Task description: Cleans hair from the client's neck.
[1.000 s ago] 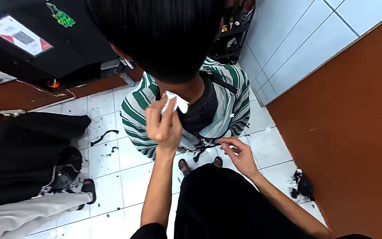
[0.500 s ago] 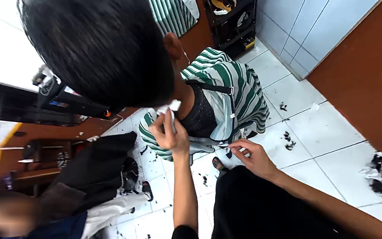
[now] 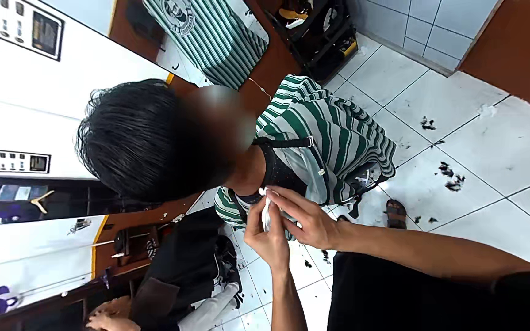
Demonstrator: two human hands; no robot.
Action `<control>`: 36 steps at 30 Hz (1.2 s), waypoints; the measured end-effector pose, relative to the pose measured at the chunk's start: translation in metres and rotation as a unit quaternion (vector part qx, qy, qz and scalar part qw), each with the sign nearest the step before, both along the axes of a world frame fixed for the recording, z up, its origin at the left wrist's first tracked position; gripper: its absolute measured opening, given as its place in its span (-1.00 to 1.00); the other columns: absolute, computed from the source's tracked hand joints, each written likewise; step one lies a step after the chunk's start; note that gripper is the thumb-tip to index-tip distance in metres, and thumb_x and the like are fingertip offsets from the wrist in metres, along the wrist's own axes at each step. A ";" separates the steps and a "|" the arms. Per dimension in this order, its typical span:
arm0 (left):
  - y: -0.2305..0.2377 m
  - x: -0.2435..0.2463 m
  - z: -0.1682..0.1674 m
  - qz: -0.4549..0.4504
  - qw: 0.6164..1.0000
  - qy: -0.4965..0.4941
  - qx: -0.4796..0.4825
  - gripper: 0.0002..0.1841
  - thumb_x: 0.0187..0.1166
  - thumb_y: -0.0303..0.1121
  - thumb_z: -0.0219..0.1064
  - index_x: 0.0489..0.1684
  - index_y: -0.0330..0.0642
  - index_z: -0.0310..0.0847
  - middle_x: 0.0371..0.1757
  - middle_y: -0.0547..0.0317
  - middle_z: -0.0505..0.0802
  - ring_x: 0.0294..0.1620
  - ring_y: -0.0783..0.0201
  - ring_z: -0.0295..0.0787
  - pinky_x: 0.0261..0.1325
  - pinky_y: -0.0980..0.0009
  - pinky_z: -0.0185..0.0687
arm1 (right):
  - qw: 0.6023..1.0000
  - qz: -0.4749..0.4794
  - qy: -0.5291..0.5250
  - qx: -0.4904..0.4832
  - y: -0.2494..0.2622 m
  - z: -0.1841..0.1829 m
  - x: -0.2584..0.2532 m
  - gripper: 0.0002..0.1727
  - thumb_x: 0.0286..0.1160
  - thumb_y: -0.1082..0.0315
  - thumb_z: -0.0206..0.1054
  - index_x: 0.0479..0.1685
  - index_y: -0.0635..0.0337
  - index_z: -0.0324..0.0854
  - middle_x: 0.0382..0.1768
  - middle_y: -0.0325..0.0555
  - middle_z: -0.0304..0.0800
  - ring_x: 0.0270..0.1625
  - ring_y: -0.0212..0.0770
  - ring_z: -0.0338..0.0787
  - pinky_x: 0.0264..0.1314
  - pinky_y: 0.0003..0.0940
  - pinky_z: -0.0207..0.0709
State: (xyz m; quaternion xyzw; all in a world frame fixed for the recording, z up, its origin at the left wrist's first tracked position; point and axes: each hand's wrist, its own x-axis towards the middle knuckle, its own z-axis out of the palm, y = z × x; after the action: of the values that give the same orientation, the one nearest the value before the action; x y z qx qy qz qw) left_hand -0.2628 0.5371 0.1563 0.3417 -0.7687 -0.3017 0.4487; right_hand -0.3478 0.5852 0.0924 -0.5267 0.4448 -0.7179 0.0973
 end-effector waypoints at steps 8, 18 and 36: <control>-0.027 0.067 -0.013 -0.052 0.997 0.061 -0.001 -0.59 0.80 -0.23 0.11 0.45 -0.31 0.38 0.15 0.06 0.92 0.21 0.18 0.88 0.26 0.26 0.79 | 0.977 -0.203 -0.019 -0.065 -0.061 0.074 -0.053 -0.56 0.30 0.57 0.41 0.25 0.44 0.70 0.02 0.12 0.87 0.03 -0.09 0.87 0.11 -0.23 0.77; -0.037 0.128 -0.064 0.016 0.997 0.027 0.065 -0.62 0.77 -0.42 0.04 0.43 -0.50 0.37 0.01 0.02 0.94 -0.03 0.24 0.95 0.03 0.35 0.87 | 0.965 -0.246 0.065 -0.058 -0.092 0.067 -0.063 -0.65 0.42 0.60 0.28 0.17 0.36 0.79 0.16 0.14 0.85 0.19 0.05 0.81 0.30 -0.18 0.67; -0.014 0.119 -0.076 0.045 0.997 0.015 0.056 -0.62 0.71 -0.55 0.01 0.44 -0.56 0.33 -0.08 0.10 0.93 -0.17 0.32 0.96 -0.08 0.41 0.89 | 0.918 -0.249 0.309 -0.013 -0.101 0.060 -0.087 -0.69 0.47 0.58 0.28 0.14 0.39 0.79 0.28 0.14 0.82 0.16 0.11 0.81 0.05 -0.18 0.70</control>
State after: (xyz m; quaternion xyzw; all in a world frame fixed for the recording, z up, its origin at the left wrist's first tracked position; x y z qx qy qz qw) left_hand -0.1436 0.5230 0.0799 0.3959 -0.7274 -0.3292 0.4537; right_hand -0.4348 0.4839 0.1527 -0.5962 0.5600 -0.5257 -0.2334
